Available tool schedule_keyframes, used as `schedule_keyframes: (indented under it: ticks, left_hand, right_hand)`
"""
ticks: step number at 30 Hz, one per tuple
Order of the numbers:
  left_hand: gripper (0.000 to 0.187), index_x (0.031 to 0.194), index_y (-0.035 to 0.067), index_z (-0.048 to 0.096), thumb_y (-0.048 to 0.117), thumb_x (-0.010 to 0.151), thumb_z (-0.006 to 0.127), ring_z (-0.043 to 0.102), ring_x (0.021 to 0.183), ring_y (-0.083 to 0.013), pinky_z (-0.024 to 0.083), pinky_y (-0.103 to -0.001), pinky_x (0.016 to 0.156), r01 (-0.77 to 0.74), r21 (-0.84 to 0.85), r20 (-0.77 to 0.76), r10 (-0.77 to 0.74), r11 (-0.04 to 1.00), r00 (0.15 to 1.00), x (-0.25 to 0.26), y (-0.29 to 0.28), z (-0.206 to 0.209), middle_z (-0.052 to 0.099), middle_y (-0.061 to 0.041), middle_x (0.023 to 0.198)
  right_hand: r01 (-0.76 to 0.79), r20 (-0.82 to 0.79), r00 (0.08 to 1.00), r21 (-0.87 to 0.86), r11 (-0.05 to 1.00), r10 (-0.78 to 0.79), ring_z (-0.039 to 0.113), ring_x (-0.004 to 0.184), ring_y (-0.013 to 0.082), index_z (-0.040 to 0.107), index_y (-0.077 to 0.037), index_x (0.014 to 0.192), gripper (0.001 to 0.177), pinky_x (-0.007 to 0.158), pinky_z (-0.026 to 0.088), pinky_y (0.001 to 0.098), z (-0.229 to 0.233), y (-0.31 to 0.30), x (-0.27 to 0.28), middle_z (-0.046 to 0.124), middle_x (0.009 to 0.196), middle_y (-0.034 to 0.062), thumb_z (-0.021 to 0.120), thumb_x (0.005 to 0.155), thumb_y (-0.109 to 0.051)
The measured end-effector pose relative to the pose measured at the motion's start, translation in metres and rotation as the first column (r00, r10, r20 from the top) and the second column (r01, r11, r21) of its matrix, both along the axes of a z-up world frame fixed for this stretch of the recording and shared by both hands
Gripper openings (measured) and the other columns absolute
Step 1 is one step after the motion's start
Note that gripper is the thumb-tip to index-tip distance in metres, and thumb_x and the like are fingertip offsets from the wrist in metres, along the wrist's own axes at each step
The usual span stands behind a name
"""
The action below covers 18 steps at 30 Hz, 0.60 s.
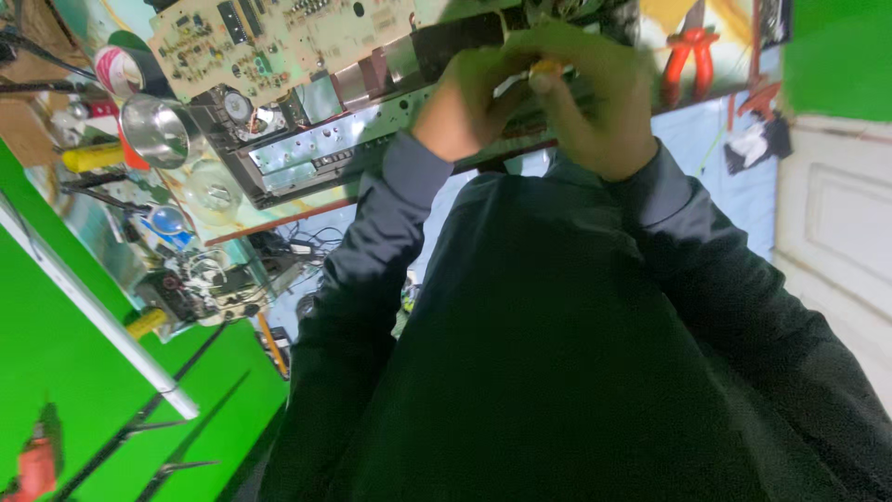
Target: The person uses red-handled pliers to strip the insulation from a wire and then uses a screwdriver to tighten screws on a metal chassis. The person also handles a small yellow component and connects it to the device.
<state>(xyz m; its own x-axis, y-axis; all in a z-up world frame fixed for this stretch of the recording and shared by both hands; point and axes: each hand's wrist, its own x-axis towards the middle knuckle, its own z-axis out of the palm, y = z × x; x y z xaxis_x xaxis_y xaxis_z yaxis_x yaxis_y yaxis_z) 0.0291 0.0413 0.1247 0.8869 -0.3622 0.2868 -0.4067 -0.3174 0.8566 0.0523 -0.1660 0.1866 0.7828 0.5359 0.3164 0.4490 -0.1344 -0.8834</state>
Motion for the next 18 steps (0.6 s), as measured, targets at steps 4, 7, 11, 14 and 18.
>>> schedule_keyframes:
  ticks: [4, 7, 11, 14, 18]
  left_hand:
    - [0.026, 0.132, 0.003, 0.064, 0.010, 0.107, 0.068, 0.071, 0.112, -0.0371, 0.058, -0.041, 0.095, 0.140, 0.014, -0.002, -0.140, 0.990, 0.990, 0.016, 0.004, -0.001, 0.072, -0.018, 0.122]
    - [0.027, 0.132, 0.002, 0.064, 0.008, 0.106, 0.066, 0.069, 0.112, -0.0391, 0.058, -0.042, 0.094, 0.200, -0.010, -0.016, -0.200, 0.980, 0.980, 0.017, 0.010, 0.008, 0.071, -0.018, 0.122]
    - [0.025, 0.132, 0.001, 0.063, 0.010, 0.108, 0.064, 0.070, 0.113, -0.0372, 0.057, -0.041, 0.096, 0.228, -0.031, -0.014, -0.228, 0.973, 0.974, 0.018, 0.010, 0.007, 0.071, -0.018, 0.122]
    - [0.026, 0.134, 0.000, 0.061, 0.013, 0.111, 0.062, 0.071, 0.114, -0.0353, 0.057, -0.040, 0.098, 0.270, -0.060, 0.004, -0.270, 0.961, 0.963, 0.022, 0.015, -0.008, 0.070, -0.018, 0.124]
    - [0.021, 0.123, 0.002, 0.068, 0.018, 0.111, 0.063, 0.072, 0.101, -0.0357, 0.058, -0.041, 0.086, 0.288, 0.197, -0.124, -0.267, 0.937, 0.956, 0.025, 0.016, -0.050, 0.073, -0.020, 0.111]
  right_hand:
    - [0.219, 0.091, 0.972, -0.029, 0.975, -0.216, 0.073, 0.102, 0.0239, 0.067, 0.000, 0.130, 0.020, 0.089, 0.057, 0.0333, -0.004, 0.008, -0.021, 0.073, 0.116, 0.0165, 0.060, 0.120, -0.015]
    - [0.311, 0.074, 0.948, -0.018, 0.950, -0.309, 0.074, 0.096, 0.0224, 0.068, 0.000, 0.129, 0.019, 0.085, 0.057, 0.0321, -0.004, 0.016, -0.027, 0.075, 0.112, 0.0150, 0.060, 0.122, -0.015]
    - [0.320, 0.165, 0.932, 0.038, 0.947, -0.321, 0.072, 0.099, 0.0264, 0.066, 0.002, 0.132, 0.022, 0.087, 0.056, 0.0358, -0.003, 0.025, -0.029, 0.072, 0.114, 0.0179, 0.059, 0.118, -0.014]
    - [0.327, 0.149, 0.936, -0.020, 0.945, -0.320, 0.070, 0.085, 0.0206, 0.068, 0.000, 0.129, 0.017, 0.075, 0.054, 0.0307, -0.010, 0.023, -0.030, 0.073, 0.103, 0.0151, 0.060, 0.122, -0.014]
    - [0.314, 0.161, 0.937, -0.010, 0.949, -0.309, 0.064, 0.070, 0.0146, 0.071, 0.000, 0.127, 0.020, 0.064, 0.049, 0.0286, -0.031, 0.021, -0.021, 0.071, 0.092, 0.0111, 0.059, 0.119, -0.014]
